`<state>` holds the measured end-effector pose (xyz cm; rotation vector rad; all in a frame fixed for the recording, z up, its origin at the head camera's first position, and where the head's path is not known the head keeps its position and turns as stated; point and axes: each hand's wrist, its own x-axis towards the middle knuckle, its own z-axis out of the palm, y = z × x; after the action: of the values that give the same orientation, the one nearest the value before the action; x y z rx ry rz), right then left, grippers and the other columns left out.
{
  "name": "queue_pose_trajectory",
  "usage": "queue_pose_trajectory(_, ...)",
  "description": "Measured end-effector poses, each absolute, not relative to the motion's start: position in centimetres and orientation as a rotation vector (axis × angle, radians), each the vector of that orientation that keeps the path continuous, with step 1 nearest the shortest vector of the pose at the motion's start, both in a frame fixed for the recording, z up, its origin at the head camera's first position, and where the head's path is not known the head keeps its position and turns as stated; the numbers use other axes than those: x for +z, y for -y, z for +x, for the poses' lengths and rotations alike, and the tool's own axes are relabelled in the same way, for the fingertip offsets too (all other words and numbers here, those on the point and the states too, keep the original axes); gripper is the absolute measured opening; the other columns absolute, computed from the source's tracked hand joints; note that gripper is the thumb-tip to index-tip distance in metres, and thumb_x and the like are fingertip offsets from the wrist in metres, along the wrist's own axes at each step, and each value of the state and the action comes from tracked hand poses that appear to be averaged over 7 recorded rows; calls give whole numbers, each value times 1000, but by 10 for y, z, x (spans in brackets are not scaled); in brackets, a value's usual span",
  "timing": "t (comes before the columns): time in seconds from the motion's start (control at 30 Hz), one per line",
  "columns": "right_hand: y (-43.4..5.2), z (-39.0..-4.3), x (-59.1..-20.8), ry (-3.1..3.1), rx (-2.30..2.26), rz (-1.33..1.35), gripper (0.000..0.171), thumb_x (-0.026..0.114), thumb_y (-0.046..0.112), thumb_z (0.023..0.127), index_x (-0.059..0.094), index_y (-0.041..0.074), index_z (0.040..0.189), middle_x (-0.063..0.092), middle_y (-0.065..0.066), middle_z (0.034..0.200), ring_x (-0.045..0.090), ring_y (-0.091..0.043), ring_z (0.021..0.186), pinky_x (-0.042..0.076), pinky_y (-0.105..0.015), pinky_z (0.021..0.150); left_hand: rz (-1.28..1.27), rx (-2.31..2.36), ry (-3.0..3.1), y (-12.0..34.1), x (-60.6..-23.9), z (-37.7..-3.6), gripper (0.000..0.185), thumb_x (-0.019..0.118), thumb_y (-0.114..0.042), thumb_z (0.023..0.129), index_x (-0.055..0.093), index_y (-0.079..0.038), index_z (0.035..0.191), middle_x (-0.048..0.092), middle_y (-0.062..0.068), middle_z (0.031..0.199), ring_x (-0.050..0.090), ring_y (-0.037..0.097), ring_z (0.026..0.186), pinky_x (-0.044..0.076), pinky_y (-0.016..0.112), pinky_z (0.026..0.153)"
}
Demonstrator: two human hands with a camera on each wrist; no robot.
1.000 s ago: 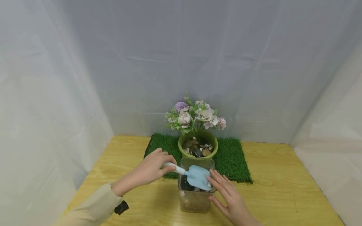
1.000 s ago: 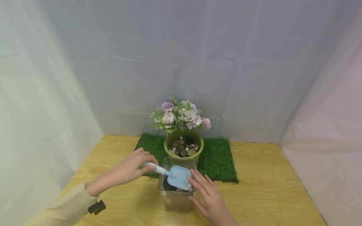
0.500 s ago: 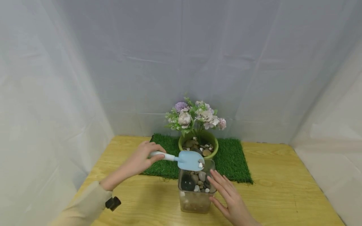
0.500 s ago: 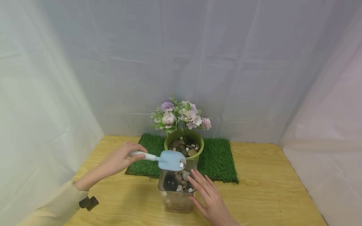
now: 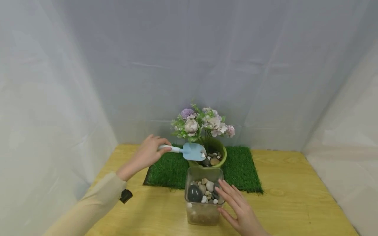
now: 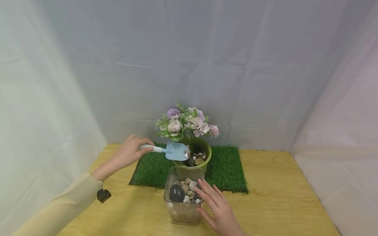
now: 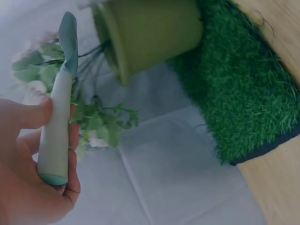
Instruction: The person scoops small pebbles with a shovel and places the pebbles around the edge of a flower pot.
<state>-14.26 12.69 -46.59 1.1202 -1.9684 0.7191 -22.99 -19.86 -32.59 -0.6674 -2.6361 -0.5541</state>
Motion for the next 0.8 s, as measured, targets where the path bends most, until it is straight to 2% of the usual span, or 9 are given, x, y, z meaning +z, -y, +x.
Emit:
queue_pose_trajectory(0.1, -126, -142, -466, 1963, 729, 1129, 55, 64, 28, 86, 50, -7, 127, 41, -24, 136, 39, -34, 127, 21, -33, 111, -684, -458, 2624, 194, -335, -240, 19, 62, -28, 87, 70, -14, 99, 64, 1, 85, 47, 18, 76, 34, 35, 72)
queue_pose_trajectory(0.27, -126, -143, -466, 1955, 730, 1130, 55, 64, 28, 86, 50, -7, 126, 42, -25, 136, 39, -35, 127, 20, -33, 111, -735, -356, 2486, 184, -345, -249, 18, 66, -28, 84, 70, -16, 97, 57, -2, 78, 37, 16, 71, 28, 31, 66)
queue_pose_trajectory(0.5, -126, -143, -468, 1955, 728, 1126, 54, 64, 29, 86, 51, -6, 126, 42, -24, 136, 40, -34, 127, 22, -33, 110, -751, -272, 2316, 179, -341, -245, 18, 67, -27, 83, 68, -19, 98, 50, -1, 81, 34, 20, 77, 23, 32, 67)
queue_pose_trajectory(0.8, -126, -144, -468, 1958, 742, 1116, 56, 65, 27, 84, 50, -6, 127, 42, -24, 136, 39, -34, 127, 22, -34, 110, -775, -327, 2231, 187, -327, -217, 18, 66, -30, 84, 67, -18, 98, 54, -1, 85, 38, 17, 77, 29, 32, 68)
